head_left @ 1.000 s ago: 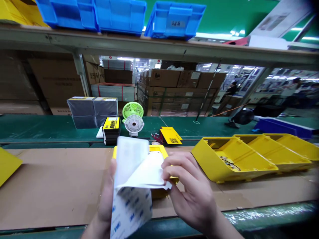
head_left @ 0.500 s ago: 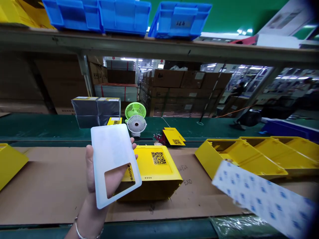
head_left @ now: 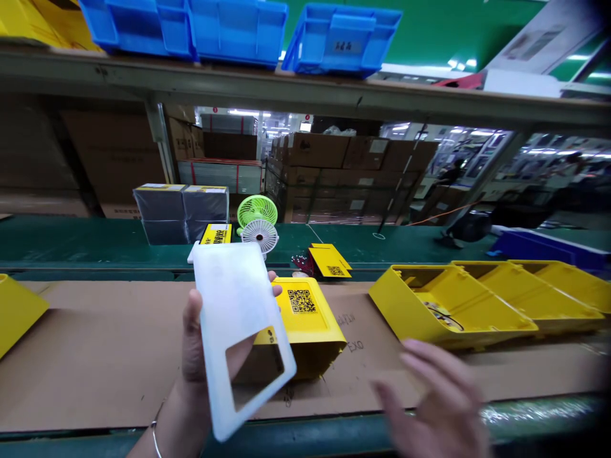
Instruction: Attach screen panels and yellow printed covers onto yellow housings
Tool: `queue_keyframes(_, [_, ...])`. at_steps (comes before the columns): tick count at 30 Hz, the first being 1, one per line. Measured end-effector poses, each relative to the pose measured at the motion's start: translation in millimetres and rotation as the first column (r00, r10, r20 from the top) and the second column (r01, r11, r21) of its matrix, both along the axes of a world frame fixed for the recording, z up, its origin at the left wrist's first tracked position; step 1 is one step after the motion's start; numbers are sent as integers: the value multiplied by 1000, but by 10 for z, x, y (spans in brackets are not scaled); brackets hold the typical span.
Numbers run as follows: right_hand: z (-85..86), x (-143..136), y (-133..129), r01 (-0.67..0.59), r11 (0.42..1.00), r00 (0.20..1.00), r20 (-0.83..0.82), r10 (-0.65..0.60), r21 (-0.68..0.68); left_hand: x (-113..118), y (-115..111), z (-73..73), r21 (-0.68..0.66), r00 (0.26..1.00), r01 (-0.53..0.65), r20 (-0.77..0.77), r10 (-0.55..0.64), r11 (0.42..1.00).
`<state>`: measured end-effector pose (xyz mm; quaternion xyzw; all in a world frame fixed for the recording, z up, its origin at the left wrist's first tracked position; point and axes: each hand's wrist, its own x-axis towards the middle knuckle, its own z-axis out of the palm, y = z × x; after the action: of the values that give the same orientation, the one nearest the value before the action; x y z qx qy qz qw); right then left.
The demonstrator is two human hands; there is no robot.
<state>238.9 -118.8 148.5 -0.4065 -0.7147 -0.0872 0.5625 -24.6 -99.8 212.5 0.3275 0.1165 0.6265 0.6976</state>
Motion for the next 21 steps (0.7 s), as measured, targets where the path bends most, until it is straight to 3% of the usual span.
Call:
queue_keyframes(2, [43,-349,18,-192,981,952,247,179,28,47,-39,-54,-27,995,53,-78,-55,998])
queue_keyframes(4, [119,-608,39,-324,946,897,326,299,23,67,-60,-127,-34,975,95,-197,-100,995])
queue_keyframes(6, [213,-737,69,-363,931,902,239,360,-30,40,-58,-186,34,922,16,-386,-1,999])
queue_keyframes(7, [262,-759,87,-349,934,924,136,357,-78,7,-50,-199,110,851,-75,-510,121,991])
queue_keyframes(8, [313,-764,106,-336,930,940,15,342,-146,-38,-37,-197,226,725,-181,-627,285,957])
queue_keyframes(10, [410,-753,147,-376,875,921,-230,315,-305,-149,-8,-146,524,319,-265,-745,586,810])
queue_keyframes(11, [452,-748,168,-442,816,885,-332,327,-373,-205,7,-102,651,114,-203,-727,677,732])
queue_keyframes(12, [487,-745,190,-516,744,840,-421,342,-425,-255,23,-50,723,-42,-90,-689,723,685])
queue_keyframes(13, [511,-745,215,-579,673,796,-499,343,-460,-298,42,3,744,-141,33,-658,740,667])
queue_keyframes(15, [518,-737,273,-644,585,735,-610,296,-493,-355,93,89,707,-232,191,-642,731,681])
queue_keyframes(16, [500,-722,308,-636,583,735,-627,259,-505,-372,130,112,686,-249,218,-648,719,694])
queue_keyframes(18, [425,-663,385,-536,658,805,-554,210,-530,-389,230,106,652,-257,210,-682,685,728])
queue_keyframes(21, [265,-522,502,-273,772,961,-197,193,-574,-393,409,-5,566,-226,191,-769,597,802])
